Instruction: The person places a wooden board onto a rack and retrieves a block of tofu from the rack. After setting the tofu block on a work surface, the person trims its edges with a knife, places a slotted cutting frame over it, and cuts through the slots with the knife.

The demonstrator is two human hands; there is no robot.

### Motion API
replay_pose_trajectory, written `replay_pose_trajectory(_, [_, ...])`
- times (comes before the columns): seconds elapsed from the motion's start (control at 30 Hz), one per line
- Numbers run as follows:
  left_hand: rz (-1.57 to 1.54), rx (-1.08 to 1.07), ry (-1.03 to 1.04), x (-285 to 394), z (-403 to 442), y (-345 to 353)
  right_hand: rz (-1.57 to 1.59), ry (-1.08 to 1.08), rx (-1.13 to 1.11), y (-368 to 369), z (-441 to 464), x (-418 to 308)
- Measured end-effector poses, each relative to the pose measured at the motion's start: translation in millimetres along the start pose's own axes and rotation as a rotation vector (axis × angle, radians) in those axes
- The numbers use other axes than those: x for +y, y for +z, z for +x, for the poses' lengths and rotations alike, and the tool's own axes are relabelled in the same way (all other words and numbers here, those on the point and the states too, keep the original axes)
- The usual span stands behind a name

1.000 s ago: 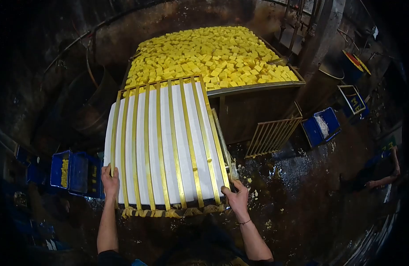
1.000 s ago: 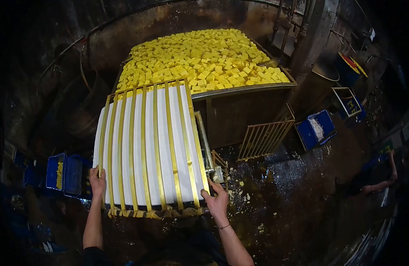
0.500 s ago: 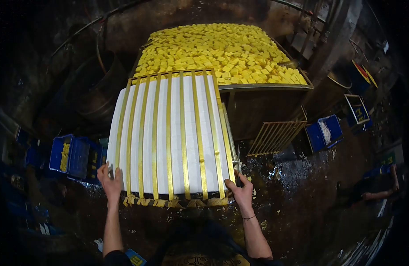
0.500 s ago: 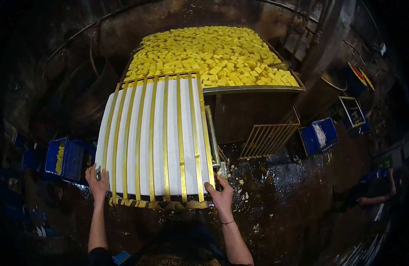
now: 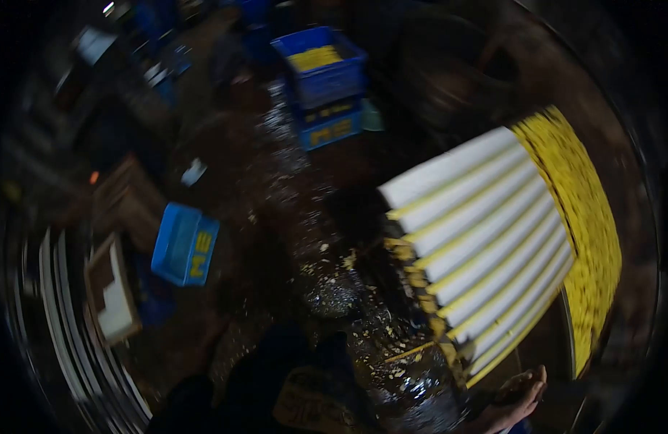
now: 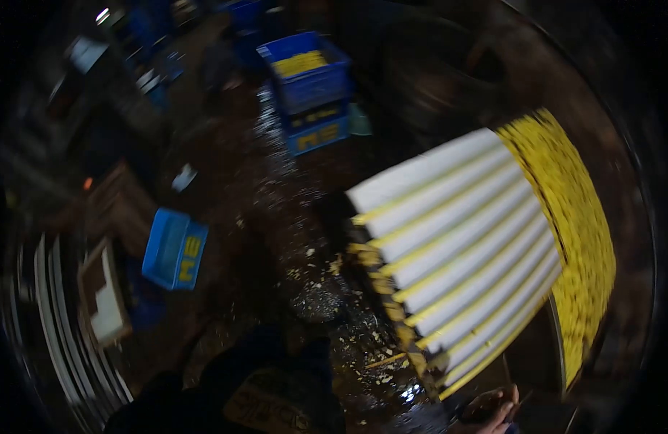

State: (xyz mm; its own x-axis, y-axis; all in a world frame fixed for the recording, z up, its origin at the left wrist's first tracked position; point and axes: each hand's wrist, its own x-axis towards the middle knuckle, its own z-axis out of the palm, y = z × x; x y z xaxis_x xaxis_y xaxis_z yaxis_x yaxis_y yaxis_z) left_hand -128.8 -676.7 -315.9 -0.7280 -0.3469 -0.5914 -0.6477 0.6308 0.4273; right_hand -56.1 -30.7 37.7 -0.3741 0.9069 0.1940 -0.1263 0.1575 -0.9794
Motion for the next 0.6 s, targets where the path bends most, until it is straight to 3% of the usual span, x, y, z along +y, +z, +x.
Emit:
replay_pose_trajectory(0.03, [-0.730,0.073,-0.037,-29.2,-31.2,-3.4,0.078,0.038,-0.112,20.9,-7.6,-6.3])
replay_pose_trajectory(0.07, [-0.768,0.111,-0.079,-66.8,-35.5,-1.6,0.071,0.080,-0.168,42.7,-16.4,-9.5])
replay_pose_trajectory(0.13, [-0.232,0.198,-0.356,-127.6,-23.4,-1.0,-0.110,0.018,-0.343,104.8,-59.9,-12.2])
replay_pose_trajectory(0.17, [-0.263,0.206,-0.378,-145.0,-28.5,-0.2,-0.119,0.132,-0.497,132.0,-85.7,-13.3])
replay_pose_trajectory(0.23, [-0.679,0.108,-0.479,-128.1,-54.9,-19.3,-0.254,0.313,-0.756,194.6,-142.1,-13.2])
replay_pose_trajectory(0.27, [-0.705,0.111,-0.496,-134.7,-54.3,-21.5,-0.349,0.285,-0.909,220.6,-166.6,-4.0])
replay_pose_trajectory(0.33, [-0.526,0.193,-0.284,-154.4,-53.1,-23.5,-0.404,0.100,-1.120,241.4,-198.2,73.2])
replay_pose_trajectory(0.4, [-0.565,0.213,-0.272,-168.8,-58.2,-41.7,-0.551,0.108,-1.264,236.9,-222.3,140.4])
replay_pose_trajectory(0.43, [-0.575,0.237,-0.242,-176.1,-59.9,-52.2,-0.704,-0.071,-1.314,215.3,-219.2,204.4])
replay_pose_trajectory(0.47, [-0.597,0.246,-0.255,-195.0,-55.1,-51.9,-0.717,-0.037,-1.361,208.2,-237.7,221.1])
replay_pose_trajectory(0.5, [-0.835,0.273,-0.368,-225.9,-47.3,-44.6,-0.894,0.327,-1.313,216.3,-270.1,187.9])
replay_pose_trajectory(0.53, [-1.074,0.302,-0.483,-253.9,-44.7,-45.5,-0.721,0.276,-1.392,179.5,-263.4,263.9])
replay_pose_trajectory(0.57, [-1.095,0.326,-0.505,-274.3,-48.0,-57.2,-0.599,0.061,-1.616,107.0,-222.0,384.3])
replay_pose_trajectory(0.6, [-1.065,0.346,-0.598,-293.2,-48.2,-66.4,-1.294,-0.439,-1.901,79.7,-218.4,435.8])
